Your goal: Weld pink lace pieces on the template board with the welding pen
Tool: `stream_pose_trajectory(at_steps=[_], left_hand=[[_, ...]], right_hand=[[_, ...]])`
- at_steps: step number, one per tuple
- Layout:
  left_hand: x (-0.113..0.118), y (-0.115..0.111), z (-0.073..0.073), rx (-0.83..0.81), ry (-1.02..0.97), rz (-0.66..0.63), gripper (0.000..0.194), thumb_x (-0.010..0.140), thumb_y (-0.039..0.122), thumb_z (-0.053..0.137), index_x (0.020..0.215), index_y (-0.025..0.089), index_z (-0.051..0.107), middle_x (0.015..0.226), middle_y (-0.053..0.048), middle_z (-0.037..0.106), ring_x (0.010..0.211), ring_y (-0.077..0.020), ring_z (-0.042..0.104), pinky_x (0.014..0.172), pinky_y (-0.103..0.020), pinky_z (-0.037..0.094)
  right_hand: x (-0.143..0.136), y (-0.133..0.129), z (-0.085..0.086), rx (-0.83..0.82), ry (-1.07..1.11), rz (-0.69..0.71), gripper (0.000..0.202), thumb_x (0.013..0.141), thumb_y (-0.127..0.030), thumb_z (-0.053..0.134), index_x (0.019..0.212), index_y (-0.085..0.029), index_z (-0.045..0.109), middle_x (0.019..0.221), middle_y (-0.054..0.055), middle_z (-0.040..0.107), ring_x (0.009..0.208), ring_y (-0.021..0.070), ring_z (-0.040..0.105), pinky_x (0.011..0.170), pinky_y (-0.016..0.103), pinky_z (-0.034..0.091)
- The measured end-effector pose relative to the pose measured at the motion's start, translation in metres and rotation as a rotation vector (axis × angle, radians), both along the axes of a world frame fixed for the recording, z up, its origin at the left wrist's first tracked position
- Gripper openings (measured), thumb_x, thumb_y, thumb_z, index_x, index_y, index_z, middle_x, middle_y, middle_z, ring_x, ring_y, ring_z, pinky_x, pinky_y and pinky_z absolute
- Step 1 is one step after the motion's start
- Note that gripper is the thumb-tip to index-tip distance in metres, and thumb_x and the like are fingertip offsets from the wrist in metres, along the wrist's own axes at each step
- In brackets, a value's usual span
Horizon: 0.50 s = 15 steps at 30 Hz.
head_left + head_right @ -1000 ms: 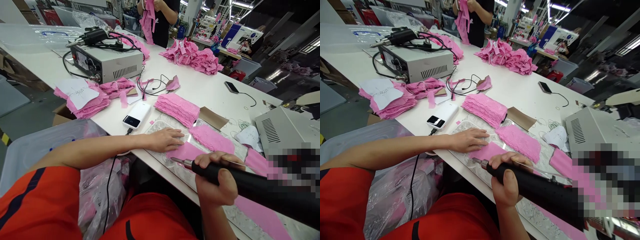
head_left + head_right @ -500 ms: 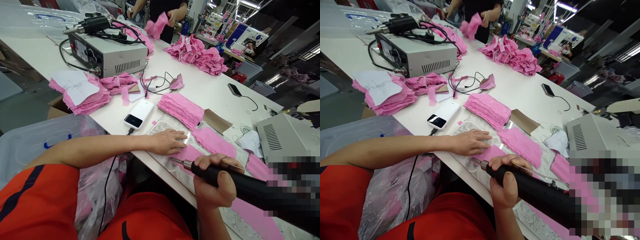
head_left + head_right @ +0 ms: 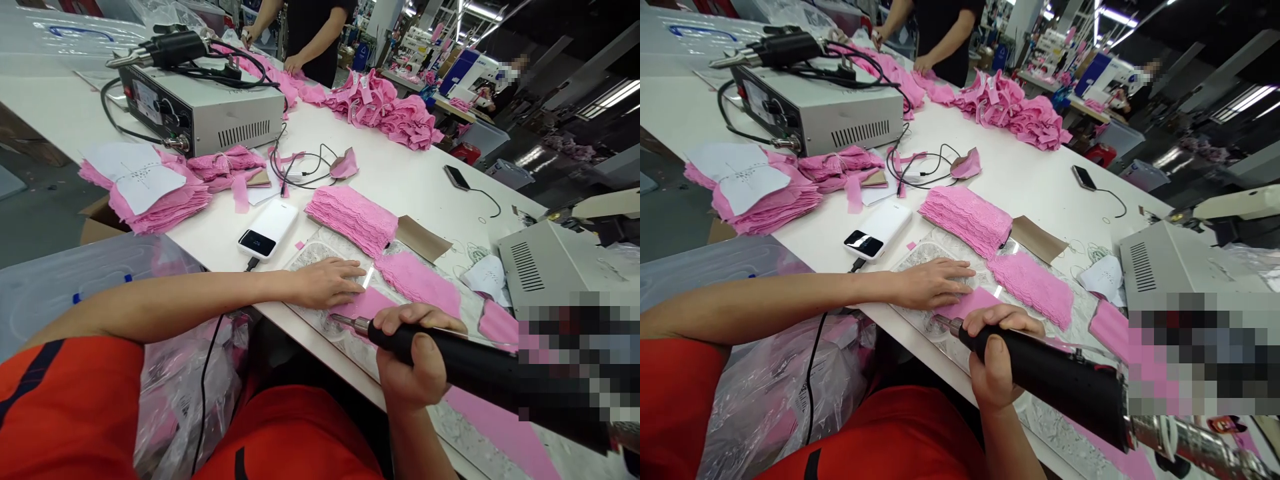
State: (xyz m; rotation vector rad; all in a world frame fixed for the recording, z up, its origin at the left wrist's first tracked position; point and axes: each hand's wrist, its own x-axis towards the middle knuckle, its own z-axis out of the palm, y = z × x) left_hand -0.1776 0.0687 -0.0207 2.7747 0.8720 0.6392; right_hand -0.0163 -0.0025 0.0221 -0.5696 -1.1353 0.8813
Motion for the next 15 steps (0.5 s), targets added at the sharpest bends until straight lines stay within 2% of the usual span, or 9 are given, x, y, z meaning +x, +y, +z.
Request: stream_pose_trajectory(at_steps=[5, 7, 11, 15], left_hand=[[-0.007, -0.006, 0.007, -0.022, -0.152, 0.044, 0.03, 0.098, 0.026, 0.043, 0.112, 0.015, 0.067, 0.128, -0.013, 0.062, 0.123, -0.0238, 0.055, 0.103, -0.038, 0.045], [-0.012, -0.01, 0.008, -0.009, -0.17, 0.012, 0.03, 0.098, 0.025, 0.042, 0.11, 0.014, 0.068, 0.123, -0.013, 0.065, 0.119, -0.0233, 0.057, 0.102, -0.038, 0.046], [-0.017, -0.015, 0.006, 0.061, -0.074, -0.115, 0.03, 0.097, 0.021, 0.043, 0.118, 0.016, 0.064, 0.129, -0.013, 0.062, 0.127, -0.0276, 0.051, 0.103, -0.043, 0.043], [-0.017, -0.016, 0.008, 0.061, 0.005, -0.149, 0.033, 0.097, 0.024, 0.043, 0.124, 0.017, 0.061, 0.134, -0.012, 0.058, 0.133, -0.0302, 0.045, 0.105, -0.046, 0.04]], right_hand=[[0.02, 0.015, 0.013, -0.002, 0.013, -0.143, 0.013, 0.075, -0.017, 0.055, 0.087, -0.021, 0.054, 0.078, -0.004, 0.053, 0.053, 0.0085, 0.054, 0.053, 0.029, 0.049], [0.03, 0.026, 0.019, -0.024, 0.033, -0.204, 0.013, 0.075, -0.018, 0.056, 0.087, -0.022, 0.053, 0.077, -0.005, 0.052, 0.053, 0.0081, 0.053, 0.054, 0.029, 0.049], [0.038, 0.049, 0.023, -0.046, 0.075, -0.261, 0.013, 0.074, -0.021, 0.059, 0.084, -0.021, 0.051, 0.076, -0.006, 0.052, 0.054, 0.0078, 0.054, 0.056, 0.029, 0.05], [0.036, 0.061, 0.016, -0.058, 0.088, -0.281, 0.014, 0.073, -0.019, 0.06, 0.084, -0.021, 0.051, 0.075, -0.006, 0.053, 0.054, 0.0078, 0.054, 0.056, 0.029, 0.05]])
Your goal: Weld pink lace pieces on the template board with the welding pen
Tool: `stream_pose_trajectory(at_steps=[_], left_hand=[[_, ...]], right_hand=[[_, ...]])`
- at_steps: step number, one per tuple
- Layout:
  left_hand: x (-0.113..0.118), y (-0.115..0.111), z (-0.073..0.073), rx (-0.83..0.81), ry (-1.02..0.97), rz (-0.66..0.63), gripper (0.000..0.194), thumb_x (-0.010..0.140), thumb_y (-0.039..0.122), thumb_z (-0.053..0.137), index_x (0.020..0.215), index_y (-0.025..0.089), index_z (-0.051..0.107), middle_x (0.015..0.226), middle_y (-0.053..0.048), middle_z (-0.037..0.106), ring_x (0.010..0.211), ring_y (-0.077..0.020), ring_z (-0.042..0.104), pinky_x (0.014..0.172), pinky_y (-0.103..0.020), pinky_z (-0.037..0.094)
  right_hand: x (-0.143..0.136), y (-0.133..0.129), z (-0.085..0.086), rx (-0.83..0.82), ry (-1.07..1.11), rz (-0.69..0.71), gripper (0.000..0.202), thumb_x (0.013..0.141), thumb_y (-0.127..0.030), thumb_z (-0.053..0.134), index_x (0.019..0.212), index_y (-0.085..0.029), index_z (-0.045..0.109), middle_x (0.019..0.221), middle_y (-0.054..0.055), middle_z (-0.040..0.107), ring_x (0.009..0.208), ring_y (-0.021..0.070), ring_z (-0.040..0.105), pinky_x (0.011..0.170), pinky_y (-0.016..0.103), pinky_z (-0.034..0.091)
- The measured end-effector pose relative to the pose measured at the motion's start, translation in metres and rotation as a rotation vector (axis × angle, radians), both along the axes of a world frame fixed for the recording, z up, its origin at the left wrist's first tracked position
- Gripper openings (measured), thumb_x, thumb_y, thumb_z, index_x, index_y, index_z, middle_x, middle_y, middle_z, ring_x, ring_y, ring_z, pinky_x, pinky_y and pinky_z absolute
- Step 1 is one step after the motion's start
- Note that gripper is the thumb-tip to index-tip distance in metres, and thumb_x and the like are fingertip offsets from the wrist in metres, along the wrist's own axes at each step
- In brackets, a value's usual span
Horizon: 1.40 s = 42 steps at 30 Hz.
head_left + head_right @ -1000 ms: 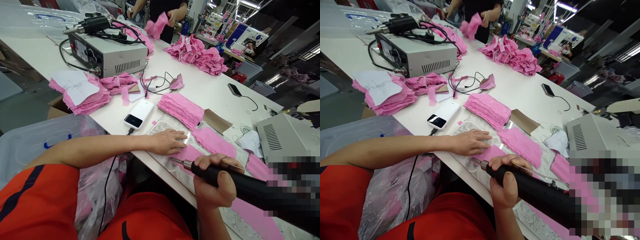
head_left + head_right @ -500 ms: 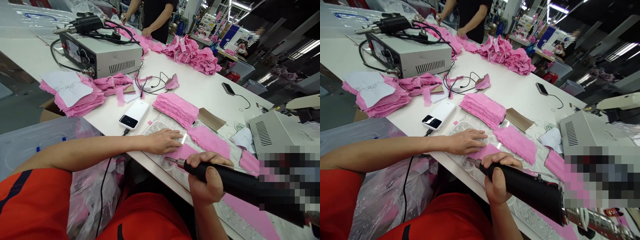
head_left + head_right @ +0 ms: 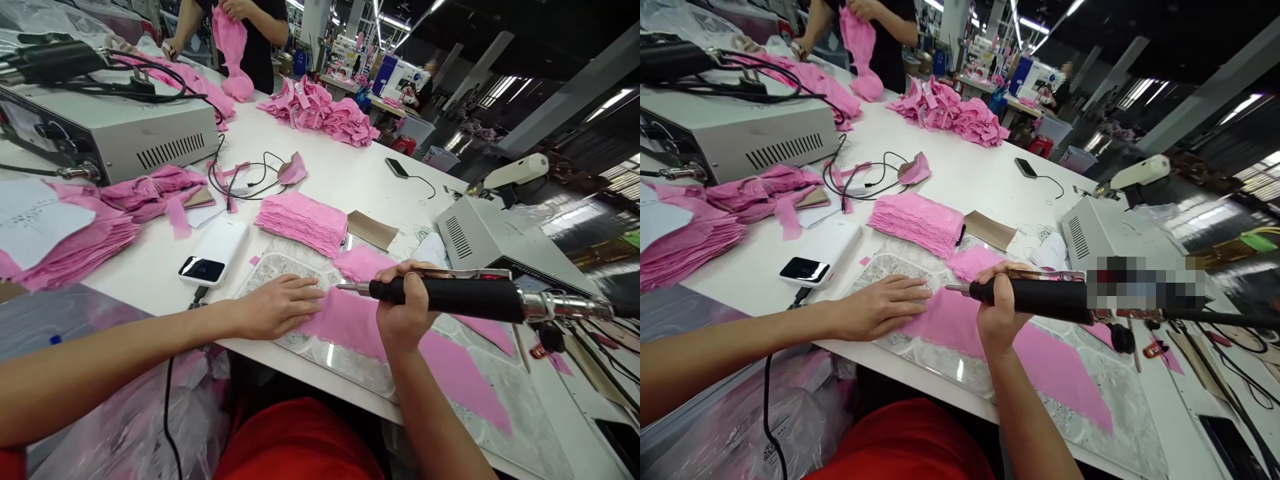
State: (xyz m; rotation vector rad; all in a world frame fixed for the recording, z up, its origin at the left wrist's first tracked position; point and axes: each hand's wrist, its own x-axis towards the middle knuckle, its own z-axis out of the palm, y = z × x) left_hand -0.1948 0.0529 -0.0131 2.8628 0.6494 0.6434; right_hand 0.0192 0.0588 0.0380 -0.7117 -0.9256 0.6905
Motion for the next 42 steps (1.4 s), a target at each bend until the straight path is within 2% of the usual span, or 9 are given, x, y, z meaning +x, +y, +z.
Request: stream_pose_trajectory(at_steps=[7, 19, 26, 30, 35, 42], left_hand=[[-0.001, -0.001, 0.002, -0.033, 0.017, -0.004, 0.033, 0.096, 0.024, 0.045, 0.125, 0.02, 0.06, 0.135, -0.009, 0.058, 0.136, -0.0287, 0.042, 0.109, -0.043, 0.034], [-0.001, -0.002, 0.003, -0.034, 0.029, -0.008, 0.032, 0.095, 0.024, 0.047, 0.124, 0.02, 0.06, 0.133, -0.008, 0.06, 0.135, -0.0284, 0.042, 0.11, -0.042, 0.032], [0.0, -0.001, 0.001, -0.056, -0.013, -0.021, 0.032, 0.095, 0.024, 0.047, 0.124, 0.02, 0.061, 0.129, -0.01, 0.062, 0.135, -0.0285, 0.043, 0.109, -0.044, 0.035], [-0.006, 0.001, 0.01, -0.117, -0.076, 0.002, 0.032, 0.096, 0.019, 0.044, 0.123, 0.018, 0.061, 0.127, -0.011, 0.063, 0.132, -0.028, 0.047, 0.105, -0.043, 0.04], [-0.023, -0.007, 0.02, -0.145, -0.11, 0.064, 0.035, 0.091, 0.01, 0.04, 0.117, 0.015, 0.063, 0.123, -0.01, 0.066, 0.128, -0.0255, 0.051, 0.102, -0.041, 0.044], [-0.035, -0.028, 0.005, -0.044, -0.028, 0.089, 0.035, 0.09, 0.009, 0.041, 0.115, 0.018, 0.063, 0.126, -0.011, 0.063, 0.125, -0.0256, 0.053, 0.101, -0.043, 0.045]], right_hand=[[-0.001, 0.004, -0.008, -0.012, -0.015, 0.038, 0.016, 0.073, -0.021, 0.061, 0.084, -0.021, 0.051, 0.075, -0.006, 0.053, 0.053, 0.0076, 0.055, 0.055, 0.029, 0.049], [-0.001, 0.005, -0.011, 0.002, -0.049, 0.085, 0.012, 0.075, -0.018, 0.061, 0.083, -0.021, 0.052, 0.076, -0.006, 0.054, 0.055, 0.0082, 0.055, 0.057, 0.03, 0.049], [-0.001, 0.005, -0.011, -0.009, -0.102, 0.07, 0.01, 0.075, -0.019, 0.061, 0.078, -0.02, 0.051, 0.076, -0.005, 0.054, 0.055, 0.0084, 0.055, 0.056, 0.03, 0.05], [-0.002, 0.0, -0.005, -0.024, -0.054, 0.071, 0.01, 0.073, -0.018, 0.059, 0.079, -0.02, 0.052, 0.075, -0.006, 0.053, 0.054, 0.0079, 0.054, 0.056, 0.029, 0.05], [-0.01, -0.017, 0.001, -0.071, 0.016, 0.194, 0.01, 0.073, -0.02, 0.06, 0.08, -0.02, 0.053, 0.075, -0.005, 0.053, 0.053, 0.0076, 0.054, 0.055, 0.029, 0.05], [-0.028, -0.033, -0.005, -0.034, 0.011, 0.356, 0.01, 0.078, -0.018, 0.059, 0.086, -0.021, 0.055, 0.079, -0.004, 0.055, 0.056, 0.0081, 0.056, 0.057, 0.029, 0.051]])
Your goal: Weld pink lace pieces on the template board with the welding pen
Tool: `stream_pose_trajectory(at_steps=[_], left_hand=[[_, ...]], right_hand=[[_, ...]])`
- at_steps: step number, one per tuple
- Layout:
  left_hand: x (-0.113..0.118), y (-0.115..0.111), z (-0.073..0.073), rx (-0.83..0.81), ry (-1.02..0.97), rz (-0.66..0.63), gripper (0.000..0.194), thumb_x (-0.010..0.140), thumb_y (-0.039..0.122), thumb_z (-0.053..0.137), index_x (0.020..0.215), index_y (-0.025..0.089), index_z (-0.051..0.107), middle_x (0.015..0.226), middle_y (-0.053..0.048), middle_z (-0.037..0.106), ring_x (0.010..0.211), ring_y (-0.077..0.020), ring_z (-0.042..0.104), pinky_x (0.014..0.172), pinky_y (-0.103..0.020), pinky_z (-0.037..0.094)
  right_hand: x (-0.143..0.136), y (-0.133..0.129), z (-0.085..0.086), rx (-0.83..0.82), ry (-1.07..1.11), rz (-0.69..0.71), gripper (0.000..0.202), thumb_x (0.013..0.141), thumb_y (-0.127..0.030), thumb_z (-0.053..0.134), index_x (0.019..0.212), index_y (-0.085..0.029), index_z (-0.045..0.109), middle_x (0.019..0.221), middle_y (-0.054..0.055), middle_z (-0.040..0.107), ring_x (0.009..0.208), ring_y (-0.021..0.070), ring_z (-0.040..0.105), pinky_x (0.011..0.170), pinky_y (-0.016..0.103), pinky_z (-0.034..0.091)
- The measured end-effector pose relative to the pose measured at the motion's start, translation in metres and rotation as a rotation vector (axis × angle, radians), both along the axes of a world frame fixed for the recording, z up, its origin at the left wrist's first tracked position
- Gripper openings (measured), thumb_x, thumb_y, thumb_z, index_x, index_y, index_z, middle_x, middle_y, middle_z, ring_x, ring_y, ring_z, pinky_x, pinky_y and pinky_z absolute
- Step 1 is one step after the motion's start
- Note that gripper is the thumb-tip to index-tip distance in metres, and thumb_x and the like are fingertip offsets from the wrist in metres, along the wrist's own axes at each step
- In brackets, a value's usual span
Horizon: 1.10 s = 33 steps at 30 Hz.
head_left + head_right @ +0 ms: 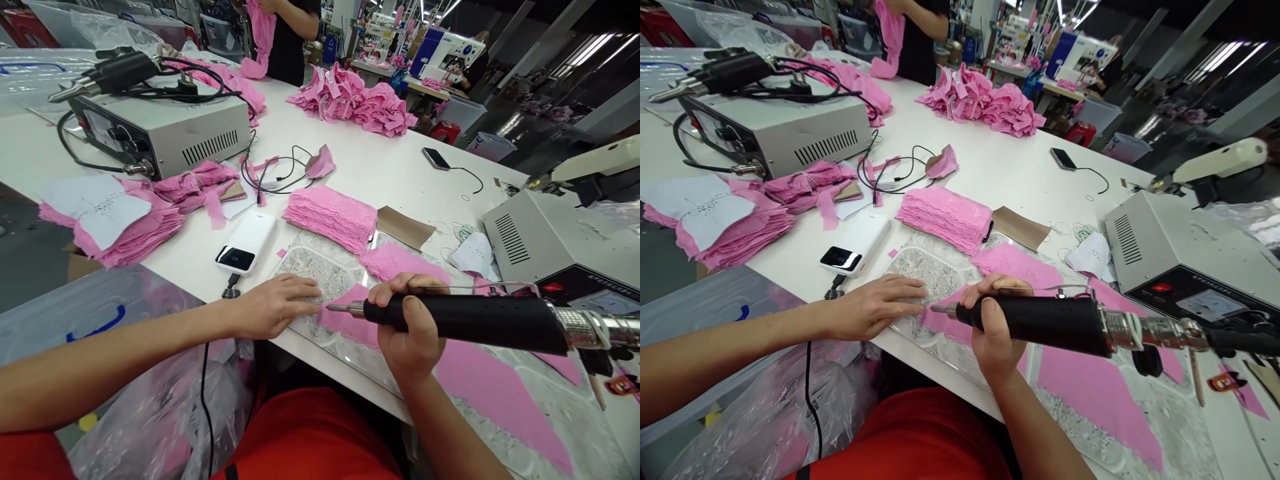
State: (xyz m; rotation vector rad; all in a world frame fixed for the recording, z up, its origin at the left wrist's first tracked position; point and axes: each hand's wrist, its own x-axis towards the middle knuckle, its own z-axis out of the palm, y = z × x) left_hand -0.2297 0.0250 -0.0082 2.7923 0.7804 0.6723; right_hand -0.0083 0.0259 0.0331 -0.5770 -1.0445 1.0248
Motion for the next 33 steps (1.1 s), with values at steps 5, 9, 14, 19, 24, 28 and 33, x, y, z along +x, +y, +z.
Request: stream_pose_trajectory(at_steps=[5, 9, 14, 19, 24, 28, 33], left_hand=[[0.001, -0.002, -0.002, 0.059, 0.023, 0.004, 0.036, 0.089, 0.009, 0.04, 0.117, 0.019, 0.063, 0.126, -0.012, 0.063, 0.125, -0.0253, 0.052, 0.1, -0.041, 0.045], [0.003, -0.001, -0.003, 0.102, 0.023, -0.003, 0.036, 0.088, 0.008, 0.04, 0.115, 0.018, 0.063, 0.123, -0.012, 0.063, 0.122, -0.0254, 0.054, 0.098, -0.041, 0.046], [0.003, -0.001, -0.003, 0.122, 0.032, 0.013, 0.037, 0.088, 0.007, 0.039, 0.115, 0.018, 0.062, 0.122, -0.012, 0.063, 0.122, -0.0243, 0.054, 0.098, -0.04, 0.046], [0.002, -0.001, -0.003, 0.146, 0.041, 0.01, 0.04, 0.087, 0.006, 0.04, 0.119, 0.019, 0.06, 0.123, -0.011, 0.063, 0.121, -0.0231, 0.054, 0.1, -0.041, 0.046], [-0.001, 0.005, -0.002, 0.175, 0.011, -0.005, 0.043, 0.087, 0.003, 0.041, 0.122, 0.022, 0.058, 0.127, -0.009, 0.061, 0.12, -0.021, 0.054, 0.098, -0.038, 0.047], [0.003, 0.007, 0.006, 0.176, 0.027, -0.019, 0.043, 0.089, 0.006, 0.041, 0.125, 0.023, 0.057, 0.129, -0.007, 0.06, 0.121, -0.0211, 0.054, 0.098, -0.038, 0.048], [0.027, 0.012, 0.008, 0.179, 0.05, -0.051, 0.038, 0.093, 0.011, 0.041, 0.127, 0.021, 0.056, 0.136, -0.006, 0.057, 0.131, -0.0214, 0.047, 0.107, -0.04, 0.041]], right_hand=[[-0.005, 0.001, -0.004, 0.029, -0.009, 0.032, 0.011, 0.08, -0.018, 0.059, 0.089, -0.022, 0.056, 0.081, -0.004, 0.055, 0.058, 0.0081, 0.057, 0.058, 0.029, 0.051], [-0.006, 0.001, -0.006, 0.038, -0.01, 0.062, 0.011, 0.081, -0.019, 0.059, 0.09, -0.023, 0.056, 0.082, -0.004, 0.055, 0.059, 0.0081, 0.057, 0.057, 0.029, 0.051], [-0.006, 0.002, -0.008, 0.032, -0.016, 0.055, 0.011, 0.08, -0.021, 0.061, 0.088, -0.023, 0.054, 0.082, -0.004, 0.054, 0.058, 0.0078, 0.057, 0.057, 0.029, 0.051], [-0.01, 0.002, -0.011, 0.022, -0.035, 0.053, 0.012, 0.08, -0.023, 0.061, 0.084, -0.023, 0.05, 0.081, -0.005, 0.054, 0.058, 0.0079, 0.058, 0.057, 0.028, 0.051], [-0.005, 0.008, -0.005, 0.002, 0.037, 0.056, 0.014, 0.079, -0.025, 0.062, 0.087, -0.023, 0.05, 0.081, -0.005, 0.054, 0.057, 0.0072, 0.057, 0.055, 0.027, 0.049], [0.036, 0.013, 0.015, -0.01, 0.029, -0.118, 0.012, 0.076, -0.024, 0.061, 0.083, -0.023, 0.052, 0.079, -0.005, 0.054, 0.055, 0.0071, 0.055, 0.053, 0.026, 0.049], [0.104, 0.019, 0.024, 0.019, -0.007, -0.458, 0.01, 0.069, -0.018, 0.059, 0.075, -0.02, 0.052, 0.071, -0.006, 0.053, 0.051, 0.0071, 0.053, 0.054, 0.026, 0.047]])
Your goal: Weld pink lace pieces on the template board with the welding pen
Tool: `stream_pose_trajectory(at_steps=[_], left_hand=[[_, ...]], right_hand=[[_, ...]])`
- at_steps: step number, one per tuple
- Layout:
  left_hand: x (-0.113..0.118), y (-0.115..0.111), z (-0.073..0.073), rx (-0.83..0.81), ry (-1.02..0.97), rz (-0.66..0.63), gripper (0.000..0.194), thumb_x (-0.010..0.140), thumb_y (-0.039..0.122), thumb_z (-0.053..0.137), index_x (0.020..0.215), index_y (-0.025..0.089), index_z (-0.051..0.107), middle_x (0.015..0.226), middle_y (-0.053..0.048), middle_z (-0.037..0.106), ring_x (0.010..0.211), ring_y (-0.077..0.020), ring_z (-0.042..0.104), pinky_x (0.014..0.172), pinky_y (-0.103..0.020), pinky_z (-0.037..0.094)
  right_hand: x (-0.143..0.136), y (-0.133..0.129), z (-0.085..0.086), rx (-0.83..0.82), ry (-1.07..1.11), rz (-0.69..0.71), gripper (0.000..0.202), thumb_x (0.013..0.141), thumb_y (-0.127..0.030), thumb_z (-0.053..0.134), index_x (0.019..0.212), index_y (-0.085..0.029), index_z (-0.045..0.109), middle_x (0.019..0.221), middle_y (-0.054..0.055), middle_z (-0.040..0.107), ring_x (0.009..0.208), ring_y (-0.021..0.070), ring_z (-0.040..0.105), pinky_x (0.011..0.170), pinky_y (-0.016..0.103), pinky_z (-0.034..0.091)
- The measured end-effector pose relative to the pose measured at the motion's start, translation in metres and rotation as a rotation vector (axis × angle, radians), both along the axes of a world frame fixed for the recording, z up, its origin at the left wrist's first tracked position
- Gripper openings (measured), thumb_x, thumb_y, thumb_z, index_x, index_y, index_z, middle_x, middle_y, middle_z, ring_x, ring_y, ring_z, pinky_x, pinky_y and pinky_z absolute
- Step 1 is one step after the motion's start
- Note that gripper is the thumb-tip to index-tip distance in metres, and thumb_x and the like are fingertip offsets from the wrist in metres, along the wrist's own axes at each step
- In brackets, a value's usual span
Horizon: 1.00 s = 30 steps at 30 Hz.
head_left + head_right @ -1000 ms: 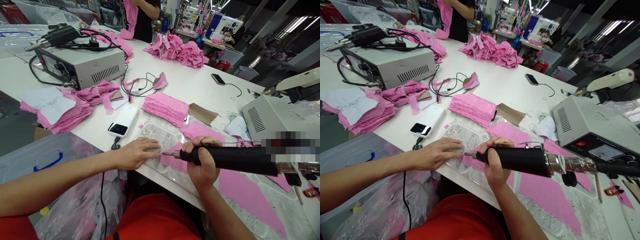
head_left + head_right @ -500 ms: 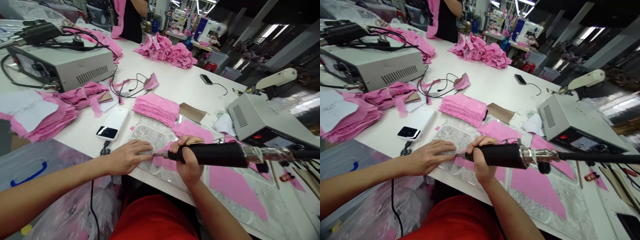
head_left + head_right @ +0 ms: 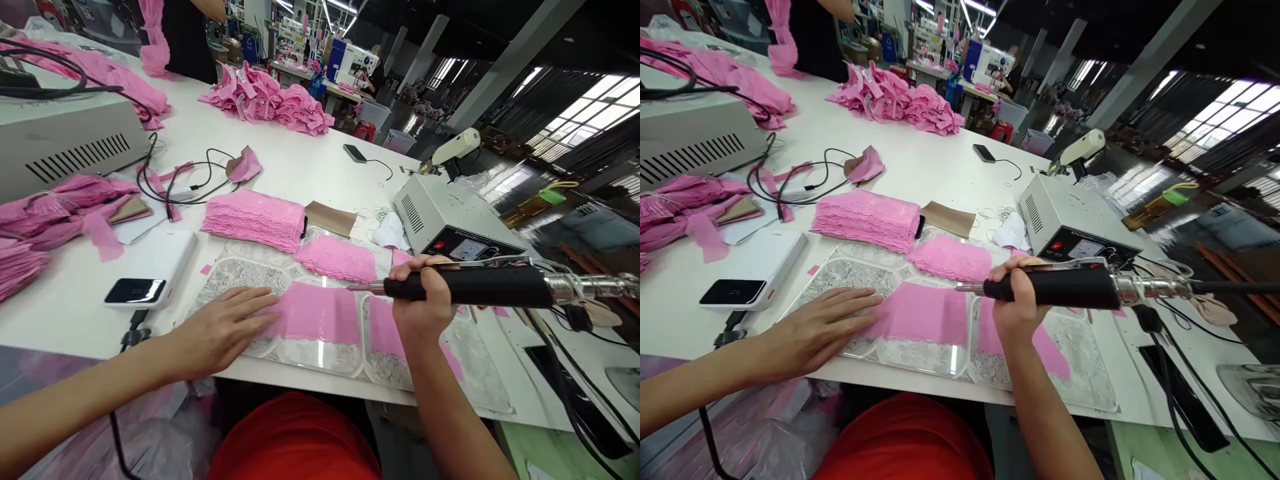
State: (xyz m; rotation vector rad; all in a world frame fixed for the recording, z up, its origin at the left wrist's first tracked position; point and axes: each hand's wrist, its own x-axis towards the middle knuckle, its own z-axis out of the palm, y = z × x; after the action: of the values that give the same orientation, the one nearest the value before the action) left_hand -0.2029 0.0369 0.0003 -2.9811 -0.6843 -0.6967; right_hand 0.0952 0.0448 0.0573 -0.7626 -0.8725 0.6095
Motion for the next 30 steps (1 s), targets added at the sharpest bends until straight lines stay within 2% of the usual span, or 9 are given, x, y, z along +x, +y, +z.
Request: stream_pose_trajectory(at_steps=[3, 9, 18, 30], left_hand=[[0.015, 0.009, -0.006, -0.004, 0.035, -0.009, 0.035, 0.097, 0.02, 0.042, 0.13, 0.021, 0.056, 0.141, -0.006, 0.052, 0.136, -0.0241, 0.042, 0.11, -0.042, 0.037], [0.024, 0.021, -0.014, -0.017, 0.134, 0.007, 0.041, 0.099, 0.031, 0.042, 0.139, 0.025, 0.048, 0.148, -0.004, 0.044, 0.141, -0.0254, 0.034, 0.114, -0.044, 0.03], [0.023, 0.021, -0.017, -0.008, 0.138, 0.027, 0.043, 0.099, 0.032, 0.042, 0.142, 0.026, 0.044, 0.149, -0.001, 0.043, 0.143, -0.023, 0.029, 0.117, -0.042, 0.023], [0.024, 0.022, -0.017, -0.029, 0.116, 0.018, 0.043, 0.098, 0.032, 0.044, 0.141, 0.027, 0.045, 0.148, -0.002, 0.044, 0.142, -0.0249, 0.032, 0.116, -0.045, 0.026]], right_hand=[[0.02, 0.004, -0.008, 0.017, -0.011, -0.085, 0.009, 0.069, -0.019, 0.059, 0.074, -0.02, 0.052, 0.069, -0.006, 0.052, 0.05, 0.0073, 0.051, 0.054, 0.026, 0.046], [0.022, 0.006, -0.023, 0.008, -0.016, -0.065, 0.01, 0.071, -0.017, 0.06, 0.077, -0.02, 0.054, 0.072, -0.005, 0.055, 0.051, 0.0084, 0.054, 0.054, 0.028, 0.048], [0.025, 0.011, -0.026, 0.034, -0.015, -0.042, 0.01, 0.072, -0.018, 0.062, 0.079, -0.02, 0.055, 0.073, -0.005, 0.055, 0.051, 0.0087, 0.055, 0.053, 0.028, 0.047], [0.023, 0.01, -0.026, 0.009, -0.049, -0.036, 0.013, 0.072, -0.021, 0.063, 0.079, -0.021, 0.052, 0.075, -0.005, 0.054, 0.053, 0.0083, 0.054, 0.054, 0.027, 0.047]])
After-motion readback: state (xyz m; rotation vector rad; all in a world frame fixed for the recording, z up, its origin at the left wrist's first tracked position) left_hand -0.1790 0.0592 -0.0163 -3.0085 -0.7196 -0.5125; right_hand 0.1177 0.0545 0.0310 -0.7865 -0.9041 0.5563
